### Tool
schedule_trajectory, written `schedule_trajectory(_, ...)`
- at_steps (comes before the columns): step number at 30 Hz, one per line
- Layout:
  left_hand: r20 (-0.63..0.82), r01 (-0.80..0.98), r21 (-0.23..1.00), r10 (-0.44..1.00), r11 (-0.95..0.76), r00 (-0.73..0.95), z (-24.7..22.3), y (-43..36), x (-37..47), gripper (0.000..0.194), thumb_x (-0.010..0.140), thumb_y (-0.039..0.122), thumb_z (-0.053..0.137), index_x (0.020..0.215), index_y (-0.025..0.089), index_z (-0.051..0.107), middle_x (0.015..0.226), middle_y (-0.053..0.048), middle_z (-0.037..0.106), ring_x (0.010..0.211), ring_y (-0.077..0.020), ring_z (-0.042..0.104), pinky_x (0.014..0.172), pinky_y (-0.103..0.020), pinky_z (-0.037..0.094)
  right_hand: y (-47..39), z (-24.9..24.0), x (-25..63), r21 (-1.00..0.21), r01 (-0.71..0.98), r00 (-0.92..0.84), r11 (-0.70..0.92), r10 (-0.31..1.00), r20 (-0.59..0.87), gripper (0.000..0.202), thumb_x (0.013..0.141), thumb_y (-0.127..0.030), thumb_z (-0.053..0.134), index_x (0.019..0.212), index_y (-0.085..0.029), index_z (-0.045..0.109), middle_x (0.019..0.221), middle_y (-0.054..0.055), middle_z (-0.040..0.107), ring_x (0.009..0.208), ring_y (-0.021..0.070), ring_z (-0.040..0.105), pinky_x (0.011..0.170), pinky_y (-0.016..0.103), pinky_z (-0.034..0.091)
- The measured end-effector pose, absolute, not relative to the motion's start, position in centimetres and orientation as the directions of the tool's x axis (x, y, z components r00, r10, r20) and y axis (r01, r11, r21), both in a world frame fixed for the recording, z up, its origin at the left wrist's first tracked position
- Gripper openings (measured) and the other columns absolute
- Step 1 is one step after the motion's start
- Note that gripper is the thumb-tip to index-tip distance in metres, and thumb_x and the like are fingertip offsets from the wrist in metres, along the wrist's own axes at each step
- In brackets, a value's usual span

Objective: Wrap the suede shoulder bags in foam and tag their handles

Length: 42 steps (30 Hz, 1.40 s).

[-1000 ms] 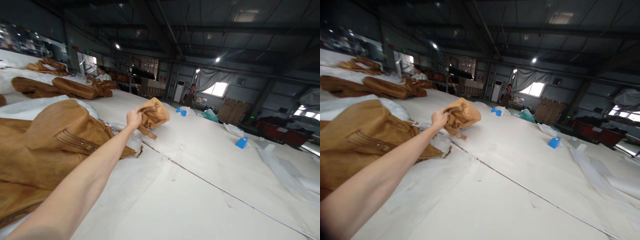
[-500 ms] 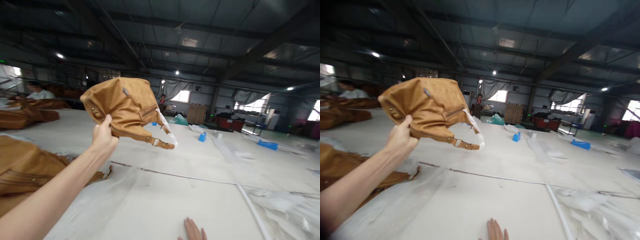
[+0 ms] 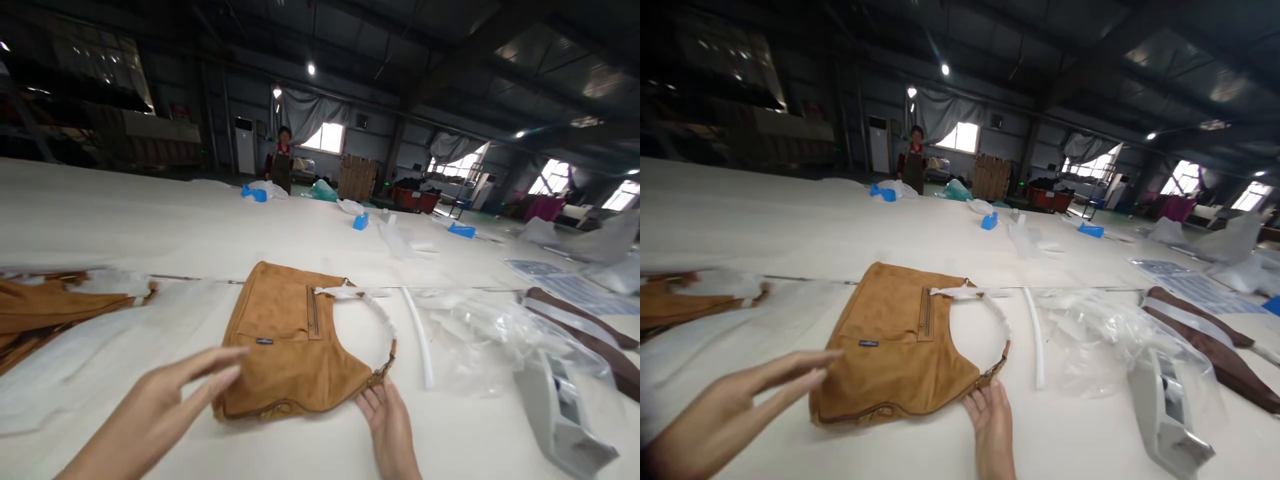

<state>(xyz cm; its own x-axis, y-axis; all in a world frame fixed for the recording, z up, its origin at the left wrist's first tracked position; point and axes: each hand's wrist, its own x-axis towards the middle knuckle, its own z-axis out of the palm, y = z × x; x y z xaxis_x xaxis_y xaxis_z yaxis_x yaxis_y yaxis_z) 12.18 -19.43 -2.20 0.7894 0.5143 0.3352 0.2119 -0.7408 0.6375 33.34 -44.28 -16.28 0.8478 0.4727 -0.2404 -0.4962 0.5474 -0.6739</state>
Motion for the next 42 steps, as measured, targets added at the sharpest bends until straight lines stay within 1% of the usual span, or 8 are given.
schedule_trajectory(8,0.108,0.547,0.351,0.613,-0.760,0.783,-3.3,-16.4,22.9,0.081,0.083,0.055,0.054,0.151,0.015,0.034,0.161,-0.020,0.020,0.145,-0.0410,0.025,0.115,-0.053,0.030,-43.9,-16.9,33.3,-0.713,-0.474,0.849,0.517,0.484,-0.213,0.051,0.076,-0.049,0.077,0.112,-0.019,0.057,0.115,0.011,0.071,0.105,0.0257,0.068,0.094,0.044,0.053)
schedule_trajectory(14,0.104,0.527,0.109,0.537,-0.843,0.837,-4.6,-20.8,21.4,0.052,0.089,0.025,0.043,0.139,0.011,0.048,0.130,-0.020,0.057,0.119,-0.0351,0.056,0.099,-0.046,0.046,-43.8,-17.2,33.6,-0.749,-0.428,0.879,0.505,0.424,-0.216,0.054,0.069,-0.039,0.084,0.112,-0.020,0.056,0.116,0.009,0.069,0.103,0.0237,0.067,0.088,0.041,0.057)
schedule_trajectory(23,0.045,0.576,0.170,0.591,-0.799,0.806,0.7,-20.2,17.0,0.032,0.089,0.041,0.042,0.099,0.023,0.067,0.095,-0.009,0.073,0.089,-0.0339,0.069,0.072,-0.041,0.051,-44.1,-16.8,32.9,-0.791,-0.399,0.877,0.464,0.446,-0.180,0.045,0.070,-0.039,0.082,0.105,-0.018,0.062,0.106,0.007,0.071,0.100,0.0225,0.068,0.091,0.041,0.056)
schedule_trajectory(28,0.580,0.335,0.189,0.380,-0.923,0.721,5.2,-22.1,20.3,0.048,0.098,0.041,0.032,0.133,0.019,0.056,0.141,-0.008,0.056,0.133,-0.0255,0.048,0.112,-0.040,0.034,-44.1,-17.9,33.5,-0.816,-0.389,0.882,0.428,0.430,-0.195,0.047,0.066,-0.041,0.085,0.100,-0.019,0.062,0.100,0.005,0.072,0.096,0.0211,0.069,0.086,0.037,0.058)
schedule_trajectory(31,0.321,0.335,0.087,0.345,-0.938,0.882,1.0,-21.5,21.2,0.052,0.095,0.042,0.045,0.144,0.025,0.046,0.159,-0.006,0.029,0.149,-0.0305,0.018,0.119,-0.057,0.008,-43.9,-18.9,33.7,-0.812,-0.374,0.899,0.448,0.389,-0.200,0.050,0.059,-0.041,0.089,0.096,-0.020,0.062,0.094,0.004,0.073,0.088,0.0200,0.070,0.077,0.033,0.059)
schedule_trajectory(34,0.016,0.456,0.118,0.461,-0.882,0.887,-3.5,-19.1,20.8,0.051,0.094,0.036,0.048,0.142,0.018,0.048,0.152,-0.015,0.040,0.142,-0.0352,0.035,0.113,-0.061,0.025,-43.5,-19.6,33.7,-0.816,-0.366,0.910,0.447,0.355,-0.214,0.058,0.054,-0.045,0.091,0.098,-0.021,0.062,0.088,0.004,0.073,0.080,0.0207,0.071,0.067,0.030,0.058)
schedule_trajectory(39,0.105,0.415,0.106,0.425,-0.904,0.899,-1.4,-18.0,20.6,0.041,0.095,0.041,0.044,0.127,0.024,0.064,0.136,-0.011,0.060,0.133,-0.0308,0.048,0.113,-0.051,0.029,-43.3,-19.8,33.9,-0.831,-0.343,0.908,0.438,0.380,-0.174,0.057,0.058,-0.048,0.089,0.102,-0.023,0.062,0.098,0.004,0.074,0.086,0.0210,0.071,0.073,0.033,0.057)
schedule_trajectory(42,0.301,0.353,0.155,0.384,-0.923,0.873,-1.3,-20.5,20.1,0.050,0.099,0.048,0.033,0.141,0.026,0.050,0.150,-0.008,0.046,0.142,-0.0284,0.036,0.118,-0.050,0.023,-43.3,-19.7,34.0,-0.806,-0.379,0.898,0.454,0.390,-0.203,0.058,0.055,-0.047,0.090,0.100,-0.023,0.063,0.088,0.003,0.075,0.077,0.0192,0.071,0.069,0.031,0.057)
